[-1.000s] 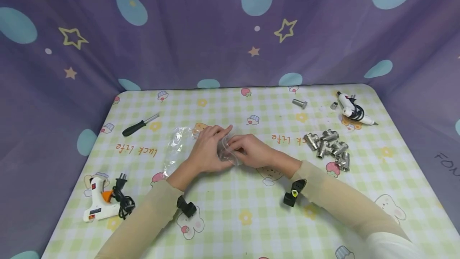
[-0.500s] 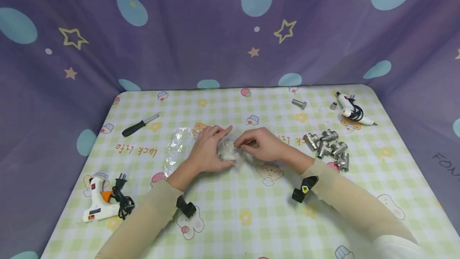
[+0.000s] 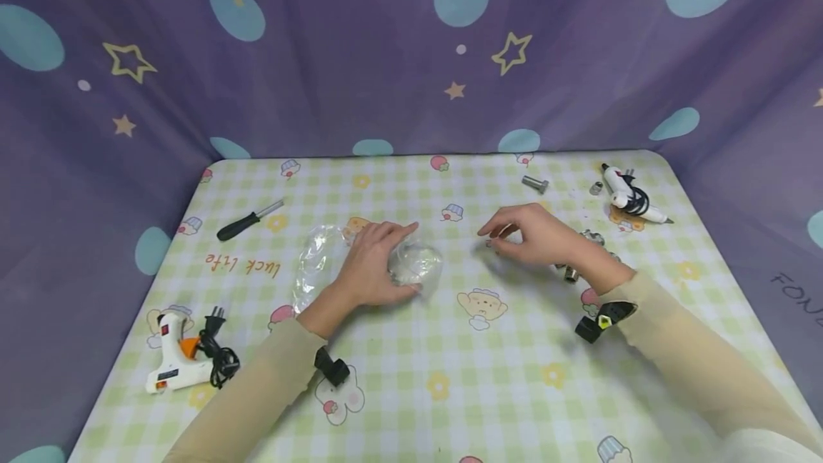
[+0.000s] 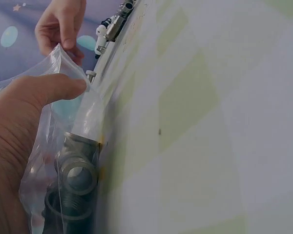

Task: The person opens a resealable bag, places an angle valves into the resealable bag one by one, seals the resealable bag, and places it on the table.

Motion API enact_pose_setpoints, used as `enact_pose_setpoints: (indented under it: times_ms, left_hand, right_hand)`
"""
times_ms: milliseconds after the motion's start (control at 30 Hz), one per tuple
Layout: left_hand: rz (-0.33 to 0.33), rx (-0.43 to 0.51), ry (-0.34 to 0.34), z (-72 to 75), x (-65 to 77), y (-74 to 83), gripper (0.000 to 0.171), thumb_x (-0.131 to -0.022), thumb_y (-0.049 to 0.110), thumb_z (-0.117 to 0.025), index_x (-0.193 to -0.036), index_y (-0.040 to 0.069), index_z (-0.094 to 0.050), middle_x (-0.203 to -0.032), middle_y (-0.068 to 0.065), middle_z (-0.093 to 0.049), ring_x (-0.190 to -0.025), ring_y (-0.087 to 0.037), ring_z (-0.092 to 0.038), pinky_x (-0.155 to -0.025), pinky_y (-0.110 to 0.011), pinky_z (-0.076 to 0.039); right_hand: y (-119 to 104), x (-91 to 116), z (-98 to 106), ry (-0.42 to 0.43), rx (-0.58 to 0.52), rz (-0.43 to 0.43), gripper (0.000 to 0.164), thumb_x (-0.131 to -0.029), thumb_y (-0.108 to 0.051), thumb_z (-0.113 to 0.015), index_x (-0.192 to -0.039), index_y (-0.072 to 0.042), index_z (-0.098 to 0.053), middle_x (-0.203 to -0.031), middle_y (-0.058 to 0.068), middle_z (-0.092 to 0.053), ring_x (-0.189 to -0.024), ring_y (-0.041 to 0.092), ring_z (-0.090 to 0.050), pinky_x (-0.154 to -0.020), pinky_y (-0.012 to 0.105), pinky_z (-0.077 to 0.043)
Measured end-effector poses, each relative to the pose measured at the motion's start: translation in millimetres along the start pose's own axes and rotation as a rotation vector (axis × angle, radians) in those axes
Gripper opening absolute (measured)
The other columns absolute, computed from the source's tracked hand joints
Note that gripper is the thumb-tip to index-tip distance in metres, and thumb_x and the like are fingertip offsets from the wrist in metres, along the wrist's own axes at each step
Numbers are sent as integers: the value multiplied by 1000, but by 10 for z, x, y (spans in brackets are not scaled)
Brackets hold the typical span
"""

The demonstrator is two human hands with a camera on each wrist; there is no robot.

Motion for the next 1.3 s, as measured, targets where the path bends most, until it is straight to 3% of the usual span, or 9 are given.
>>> enact_pose_setpoints:
  times_ms: [233, 600, 900, 1300]
  left_hand:
    - [6, -15, -11, 0, -12, -8, 108, -64, 56, -91, -158, 18, -52, -132, -8, -67, -124, -32, -59, -121, -56, -40]
    - [10, -17, -6, 2, -1, 2, 108, -65, 56, -91, -158, 17, -52, -130, -8, -68, -124, -33, -59, -121, -58, -40]
    - [12, -18, -23, -5, -8, -9, 110, -64, 57, -91, -159, 16, -52, -132, -8, -67, -124, -32, -59, -122, -58, -40]
    - [17, -32, -34, 6, -20, 5, 113, -63, 57, -92, -159, 13, -50, -133, -8, -66, -125, -32, -59, -121, -57, -41]
  right_hand:
    - [168, 238, 163, 19, 78, -62, 25, -96, -5, -74, -120, -9, -79, -114, 5, -79, -102, 20, -75, -91, 41, -64]
    - [258, 520, 313, 12, 162, -173, 26, -94, -8, -79, -120, -10, -79, -113, 5, -77, -101, 23, -75, -87, 43, -64]
    - [324, 687, 310, -9, 254, -175, 27, -90, -12, -84, -117, -12, -79, -109, 2, -77, -92, 18, -73, -80, 41, -63]
    - [346, 752, 301, -129, 349, -248, 55, -79, -21, -95, -129, -7, -75, -115, 7, -73, -95, 18, -68, -80, 40, -59]
Point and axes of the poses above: each hand's wrist, its own x-axis away from the middle knuckle, its own z-axis out of the back of the hand, y = z × x, the point moved 1 cm from there along -x, towards the middle knuckle
